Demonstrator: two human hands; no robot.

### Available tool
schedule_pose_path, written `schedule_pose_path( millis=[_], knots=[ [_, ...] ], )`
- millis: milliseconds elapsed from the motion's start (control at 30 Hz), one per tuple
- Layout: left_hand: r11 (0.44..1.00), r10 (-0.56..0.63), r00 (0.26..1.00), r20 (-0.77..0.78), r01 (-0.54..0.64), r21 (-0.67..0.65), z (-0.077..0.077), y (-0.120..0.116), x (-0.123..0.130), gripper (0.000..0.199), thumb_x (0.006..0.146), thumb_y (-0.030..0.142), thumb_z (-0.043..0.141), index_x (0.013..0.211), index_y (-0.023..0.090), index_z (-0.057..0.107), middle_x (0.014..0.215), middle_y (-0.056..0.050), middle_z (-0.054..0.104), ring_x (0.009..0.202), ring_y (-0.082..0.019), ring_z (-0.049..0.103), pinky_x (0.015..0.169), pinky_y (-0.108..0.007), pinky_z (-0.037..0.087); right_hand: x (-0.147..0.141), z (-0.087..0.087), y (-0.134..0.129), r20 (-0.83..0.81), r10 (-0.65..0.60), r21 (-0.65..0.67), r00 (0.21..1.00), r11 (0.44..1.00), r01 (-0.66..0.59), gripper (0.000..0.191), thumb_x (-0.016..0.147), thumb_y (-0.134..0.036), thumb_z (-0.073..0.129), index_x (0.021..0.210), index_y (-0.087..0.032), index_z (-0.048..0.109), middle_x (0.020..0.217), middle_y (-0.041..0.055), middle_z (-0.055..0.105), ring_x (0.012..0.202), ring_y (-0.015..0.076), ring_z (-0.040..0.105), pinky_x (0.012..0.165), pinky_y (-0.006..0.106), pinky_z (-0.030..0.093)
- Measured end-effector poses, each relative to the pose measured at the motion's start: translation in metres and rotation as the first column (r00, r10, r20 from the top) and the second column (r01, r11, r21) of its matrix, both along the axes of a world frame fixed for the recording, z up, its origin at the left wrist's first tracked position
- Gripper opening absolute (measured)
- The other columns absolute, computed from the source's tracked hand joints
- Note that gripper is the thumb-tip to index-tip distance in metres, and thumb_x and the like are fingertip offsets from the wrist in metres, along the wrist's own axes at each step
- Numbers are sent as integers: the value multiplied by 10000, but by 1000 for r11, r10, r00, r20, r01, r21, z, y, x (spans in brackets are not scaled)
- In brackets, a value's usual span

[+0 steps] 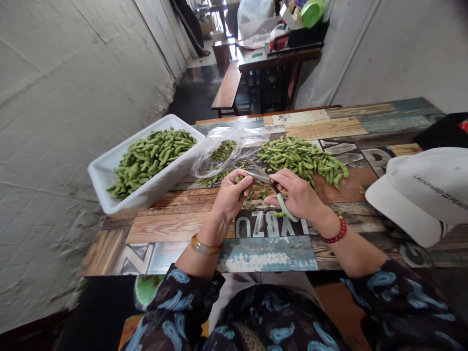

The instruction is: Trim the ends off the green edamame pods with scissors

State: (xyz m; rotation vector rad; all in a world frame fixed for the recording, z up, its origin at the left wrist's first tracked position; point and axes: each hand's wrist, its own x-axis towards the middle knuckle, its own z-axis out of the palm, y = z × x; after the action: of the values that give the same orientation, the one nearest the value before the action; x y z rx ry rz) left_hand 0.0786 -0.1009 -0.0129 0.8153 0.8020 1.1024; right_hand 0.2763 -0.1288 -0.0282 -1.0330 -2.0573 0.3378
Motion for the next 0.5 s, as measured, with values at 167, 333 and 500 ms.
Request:
schedule_pose_path(
  millis=[167,333,500],
  knots=[
    [1000,0,1000,6,0,15,0,0,1,401,567,302,897,747,139,577,593,34,590,417,-18,416,417,-152,241,-1,-1,-1,-18,-4,17,1000,1000,4,404,878,-494,656,1162,-212,598,985,90,626,880,237,631,756,355,543],
    [999,8,1000,-20,-7,42,2,1,-1,356,605,299,870,734,147,576,608,19,614,418,-19,404,406,-151,237,1,-3,0,26,-30,-15,999,999,30,383,881,-479,661,1158,-217,617,975,81,646,770,206,622,689,330,530],
    [999,33,998,53,-33,-3,7,7,-9,333,634,284,824,758,169,538,731,6,644,472,-29,430,395,-140,239,14,-2,10,-72,-181,-2,981,983,181,398,870,-478,674,1148,-193,648,939,88,660,817,234,629,773,377,543]
  ],
)
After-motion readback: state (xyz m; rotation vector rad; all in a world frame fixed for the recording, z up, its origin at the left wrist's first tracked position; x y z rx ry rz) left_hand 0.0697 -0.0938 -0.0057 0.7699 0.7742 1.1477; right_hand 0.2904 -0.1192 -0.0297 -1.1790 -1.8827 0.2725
